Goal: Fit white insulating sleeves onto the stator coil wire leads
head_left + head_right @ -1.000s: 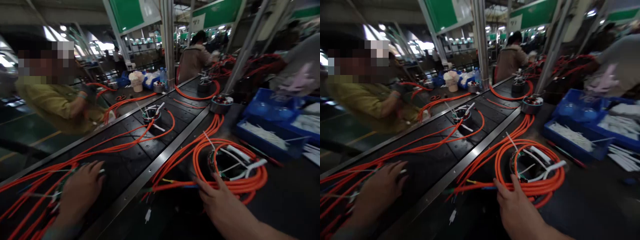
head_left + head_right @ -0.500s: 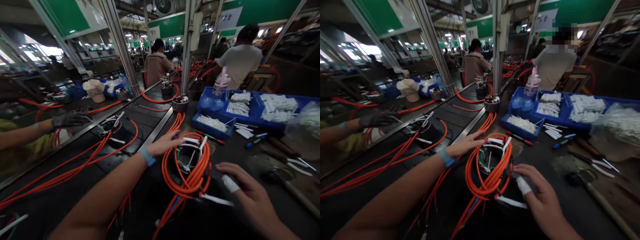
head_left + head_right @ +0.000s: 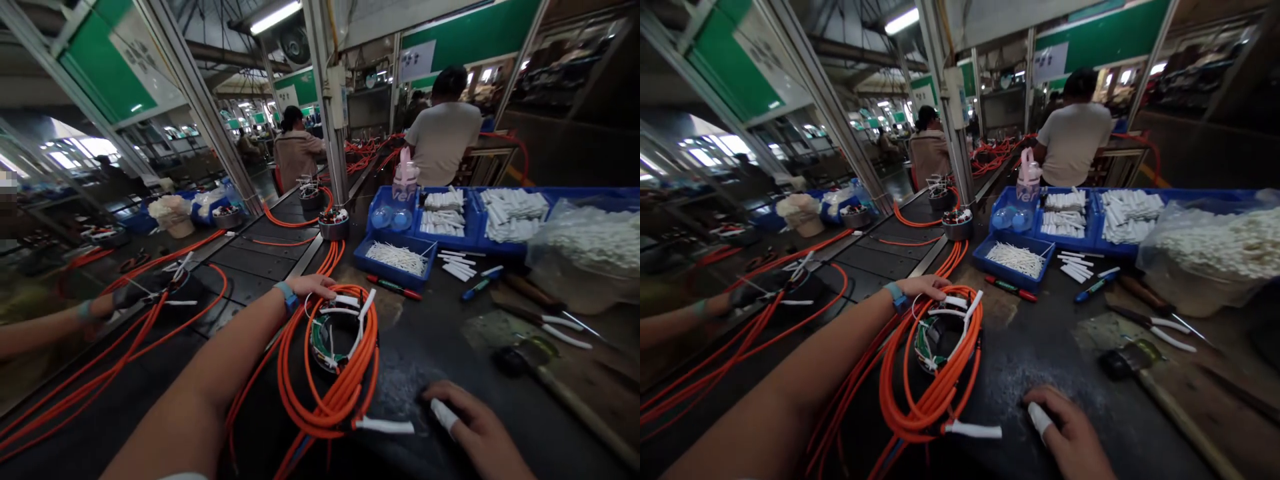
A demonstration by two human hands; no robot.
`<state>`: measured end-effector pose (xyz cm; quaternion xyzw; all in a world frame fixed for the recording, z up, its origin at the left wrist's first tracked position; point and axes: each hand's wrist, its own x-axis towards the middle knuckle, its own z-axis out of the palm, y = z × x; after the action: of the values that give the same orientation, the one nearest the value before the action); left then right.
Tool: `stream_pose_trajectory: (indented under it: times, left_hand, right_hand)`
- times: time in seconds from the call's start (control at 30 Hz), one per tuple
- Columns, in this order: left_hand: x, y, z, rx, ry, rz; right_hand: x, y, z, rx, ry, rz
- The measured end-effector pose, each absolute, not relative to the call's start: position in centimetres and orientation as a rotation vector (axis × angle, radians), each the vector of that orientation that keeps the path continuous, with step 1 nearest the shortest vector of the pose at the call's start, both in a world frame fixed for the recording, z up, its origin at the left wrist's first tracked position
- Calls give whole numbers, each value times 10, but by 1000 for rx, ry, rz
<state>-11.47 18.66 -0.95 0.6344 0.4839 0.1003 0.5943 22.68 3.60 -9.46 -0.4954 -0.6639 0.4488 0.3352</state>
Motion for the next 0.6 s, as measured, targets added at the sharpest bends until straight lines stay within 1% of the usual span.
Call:
stream_pose_trajectory:
  times: [0.27,0.43,0.6]
  left_hand:
    - [-57,234,9,1874,1104,183]
    - [-26,215,38,2245,1090,355]
    - [-32,180,69,2483,1174,620]
  right_hand:
    - [223,36,-102,-1247,-1841,1225]
    - [219,36,-100,-1285,-1811,1220]
    - [212,40,-92,-1307,-1694,1309]
